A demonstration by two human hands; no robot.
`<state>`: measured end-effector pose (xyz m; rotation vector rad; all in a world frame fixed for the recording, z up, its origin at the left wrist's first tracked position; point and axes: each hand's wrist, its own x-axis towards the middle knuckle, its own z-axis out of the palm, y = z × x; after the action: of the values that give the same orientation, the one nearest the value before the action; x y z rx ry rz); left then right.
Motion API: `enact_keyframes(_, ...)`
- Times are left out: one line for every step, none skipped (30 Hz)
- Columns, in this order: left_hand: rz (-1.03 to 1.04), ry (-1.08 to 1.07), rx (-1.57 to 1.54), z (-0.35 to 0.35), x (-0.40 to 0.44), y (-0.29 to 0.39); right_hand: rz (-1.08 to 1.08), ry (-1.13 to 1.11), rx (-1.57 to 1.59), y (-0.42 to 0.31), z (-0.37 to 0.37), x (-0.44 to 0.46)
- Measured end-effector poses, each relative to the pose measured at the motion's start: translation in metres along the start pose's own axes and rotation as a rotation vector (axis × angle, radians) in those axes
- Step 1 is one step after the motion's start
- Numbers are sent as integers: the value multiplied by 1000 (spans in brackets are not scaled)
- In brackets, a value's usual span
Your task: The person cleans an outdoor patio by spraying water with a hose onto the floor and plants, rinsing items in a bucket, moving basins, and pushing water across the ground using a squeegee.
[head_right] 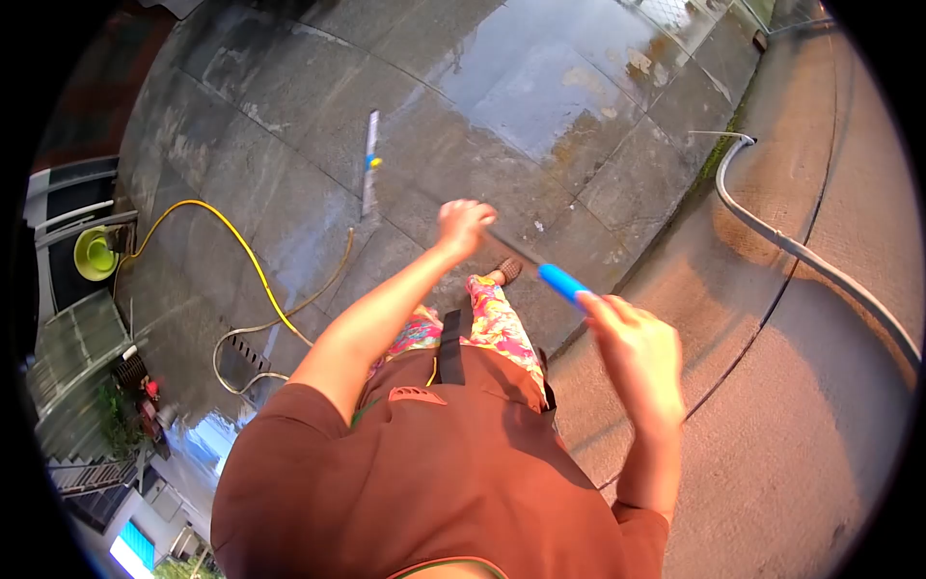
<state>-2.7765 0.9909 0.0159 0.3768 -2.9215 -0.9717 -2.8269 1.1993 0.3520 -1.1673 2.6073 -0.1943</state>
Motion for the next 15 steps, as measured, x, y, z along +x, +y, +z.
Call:
enact_keyframes(34,23,-72,9,22,34,47,40,-11,15,-17,-8)
enact_keyframes(81,56,-137,22,43,62,108,68,-70,30,-32,-16)
enact_keyframes(115,112,-179,37,64,87,153,97,-98,38,-46,-19)
enact_keyframes(144,137,-210,48,83,106,173,105,-143,47,-57,-23)
enact_keyframes(154,52,-165,46,101,122,190,116,-189,56,-63,-24)
enact_keyframes(132,69,-220,55,116,131,168,137,-202,61,-65,-20)
enact_keyframes(132,46,-219,51,128,136,145,153,-214,66,-67,-16)
enact_keyframes(137,34,-231,46,136,137,120,166,-228,70,-69,-11)
enact_keyframes(137,25,-244,40,141,137,103,162,-214,77,-74,-5)
enact_keyframes(100,57,-229,35,139,136,86,154,-197,87,-80,0)
enact_keyframes(65,85,-212,30,131,133,72,147,-177,96,-83,6)
enact_keyframes(30,108,-193,24,119,128,51,167,-107,107,-83,15)
enact_keyframes(-11,125,-195,23,103,118,58,135,0,119,-81,25)
enact_keyframes(-53,145,-193,20,86,105,50,78,54,124,-77,38)
enact_keyframes(-119,118,-173,15,65,92,41,24,107,127,-72,53)
